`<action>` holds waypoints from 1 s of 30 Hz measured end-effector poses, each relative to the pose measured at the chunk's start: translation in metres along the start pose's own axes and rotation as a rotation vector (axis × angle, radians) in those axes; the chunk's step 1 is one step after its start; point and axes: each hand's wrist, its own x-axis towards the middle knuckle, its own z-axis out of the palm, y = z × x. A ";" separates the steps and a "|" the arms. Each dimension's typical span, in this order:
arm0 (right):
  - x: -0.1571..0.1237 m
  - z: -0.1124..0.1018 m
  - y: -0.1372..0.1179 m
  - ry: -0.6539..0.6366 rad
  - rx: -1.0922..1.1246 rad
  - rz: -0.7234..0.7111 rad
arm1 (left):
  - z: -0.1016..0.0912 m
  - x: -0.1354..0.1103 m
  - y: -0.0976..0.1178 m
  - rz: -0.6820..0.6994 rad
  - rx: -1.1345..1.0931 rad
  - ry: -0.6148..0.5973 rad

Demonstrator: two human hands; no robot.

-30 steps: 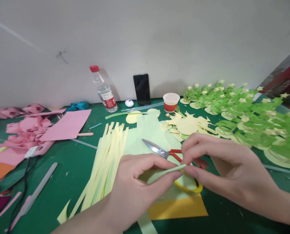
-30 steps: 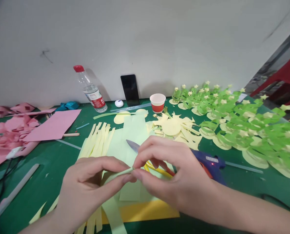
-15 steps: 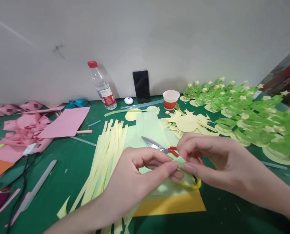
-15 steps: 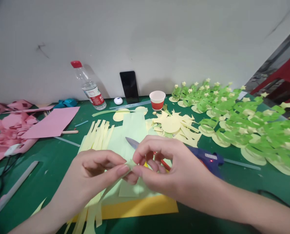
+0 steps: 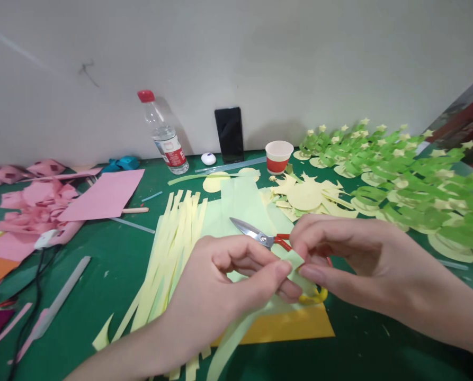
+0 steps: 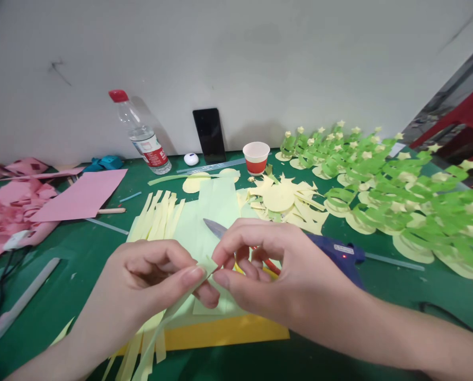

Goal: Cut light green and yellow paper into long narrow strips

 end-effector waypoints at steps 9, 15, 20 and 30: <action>0.003 0.000 0.002 -0.019 0.023 0.039 | -0.001 0.002 -0.002 -0.029 -0.051 -0.012; 0.003 0.000 0.002 -0.029 0.028 0.059 | -0.001 0.003 -0.003 -0.040 -0.055 -0.004; 0.003 0.001 -0.002 -0.031 0.025 0.071 | 0.000 0.002 -0.001 -0.046 0.002 0.005; 0.007 0.002 0.001 0.073 0.083 0.113 | 0.000 0.005 0.006 -0.076 0.211 0.007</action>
